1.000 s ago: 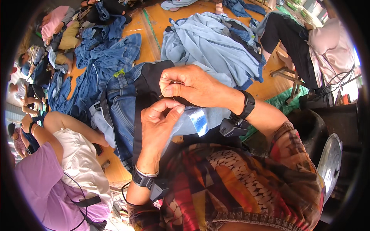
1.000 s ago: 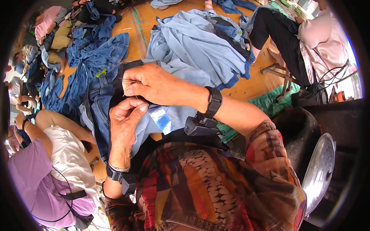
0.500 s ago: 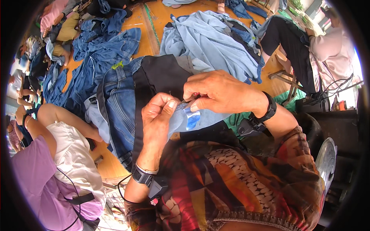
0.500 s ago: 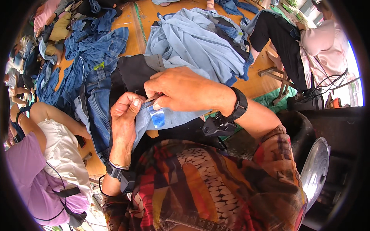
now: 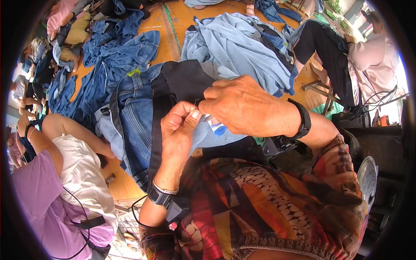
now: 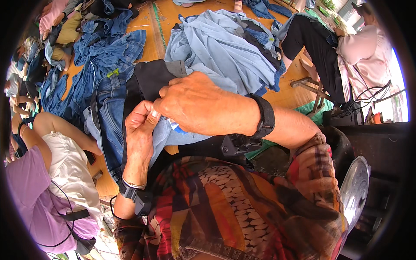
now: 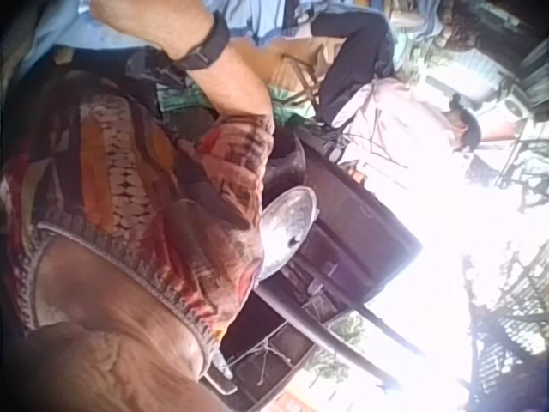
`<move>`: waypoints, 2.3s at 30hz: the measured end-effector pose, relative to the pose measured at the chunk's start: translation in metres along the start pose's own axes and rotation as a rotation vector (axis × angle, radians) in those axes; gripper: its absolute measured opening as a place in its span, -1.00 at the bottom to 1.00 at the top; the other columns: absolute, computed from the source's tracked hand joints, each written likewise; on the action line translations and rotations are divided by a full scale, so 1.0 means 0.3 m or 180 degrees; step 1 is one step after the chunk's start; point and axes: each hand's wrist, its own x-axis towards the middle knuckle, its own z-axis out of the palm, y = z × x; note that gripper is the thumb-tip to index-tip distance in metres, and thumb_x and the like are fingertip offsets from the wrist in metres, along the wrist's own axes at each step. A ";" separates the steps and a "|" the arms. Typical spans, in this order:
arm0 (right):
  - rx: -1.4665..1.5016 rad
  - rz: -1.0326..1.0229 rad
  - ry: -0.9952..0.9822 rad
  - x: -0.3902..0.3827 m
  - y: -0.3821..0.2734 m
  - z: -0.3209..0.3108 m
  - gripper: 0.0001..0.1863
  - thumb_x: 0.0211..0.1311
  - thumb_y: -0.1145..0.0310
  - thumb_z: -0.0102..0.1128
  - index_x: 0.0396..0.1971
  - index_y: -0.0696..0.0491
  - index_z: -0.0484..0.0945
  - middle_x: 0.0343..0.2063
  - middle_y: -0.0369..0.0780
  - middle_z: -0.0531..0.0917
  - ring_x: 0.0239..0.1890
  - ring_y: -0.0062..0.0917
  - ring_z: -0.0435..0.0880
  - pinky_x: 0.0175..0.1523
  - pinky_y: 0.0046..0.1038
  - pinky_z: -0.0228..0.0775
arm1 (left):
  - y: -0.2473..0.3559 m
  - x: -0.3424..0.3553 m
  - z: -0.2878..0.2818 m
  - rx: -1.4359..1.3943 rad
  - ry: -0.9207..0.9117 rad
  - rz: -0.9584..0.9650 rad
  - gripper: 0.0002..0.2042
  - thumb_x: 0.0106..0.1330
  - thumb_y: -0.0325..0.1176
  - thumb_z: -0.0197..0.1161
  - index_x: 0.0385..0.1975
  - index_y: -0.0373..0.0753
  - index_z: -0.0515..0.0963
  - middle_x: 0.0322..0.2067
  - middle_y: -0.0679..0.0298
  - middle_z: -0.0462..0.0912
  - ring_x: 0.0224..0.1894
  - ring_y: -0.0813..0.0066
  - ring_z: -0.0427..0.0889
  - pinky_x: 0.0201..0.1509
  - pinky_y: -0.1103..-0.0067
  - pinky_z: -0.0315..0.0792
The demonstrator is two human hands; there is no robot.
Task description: Using a small blade to unpick seams or trim loose threads from denim jeans.
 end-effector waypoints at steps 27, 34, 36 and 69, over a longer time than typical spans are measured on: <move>0.2312 0.0723 0.0845 -0.130 0.025 0.094 -0.41 -0.24 0.18 0.52 -0.13 0.06 0.52 -0.29 -0.30 0.53 -0.43 -0.67 0.42 -0.39 -0.64 0.35 | -0.131 -0.825 -0.673 0.4269 0.1967 -0.0822 -0.69 0.19 -0.34 0.19 -0.09 -0.31 0.46 -0.06 0.03 0.51 -0.10 0.20 0.50 -0.02 0.39 0.36; 0.1728 0.0734 0.1376 -0.218 -0.007 0.123 -0.50 -0.23 0.43 0.49 -0.16 0.08 0.53 -0.22 -0.22 0.53 -0.50 -0.66 0.39 -0.48 -0.65 0.35 | 0.128 -0.358 -0.202 0.3457 0.0956 0.1127 -0.63 0.12 -0.19 0.30 -0.15 -0.29 0.50 -0.05 0.13 0.51 0.05 0.13 0.43 0.15 0.33 0.26; 0.1705 0.1461 0.1799 -0.245 -0.005 0.142 -0.60 -0.14 0.61 0.30 -0.20 0.06 0.50 -0.30 -0.27 0.53 -0.43 -0.57 0.50 -0.43 -0.59 0.40 | 0.136 -0.289 -0.155 0.3469 0.0500 0.1397 -0.58 0.00 -0.26 0.37 -0.14 -0.29 0.50 -0.04 0.13 0.50 0.08 0.08 0.41 0.15 0.28 0.26; 0.2505 0.1189 0.1764 0.004 0.106 0.257 -0.82 0.06 0.47 0.26 -0.35 0.21 0.50 -0.49 -0.20 0.55 -0.48 -0.62 0.46 -0.38 -0.54 0.29 | 0.214 0.004 -0.375 0.2540 0.0509 0.0060 -0.70 0.13 -0.63 0.02 -0.12 -0.34 0.48 -0.23 0.31 0.56 -0.16 0.64 0.44 -0.05 0.68 0.27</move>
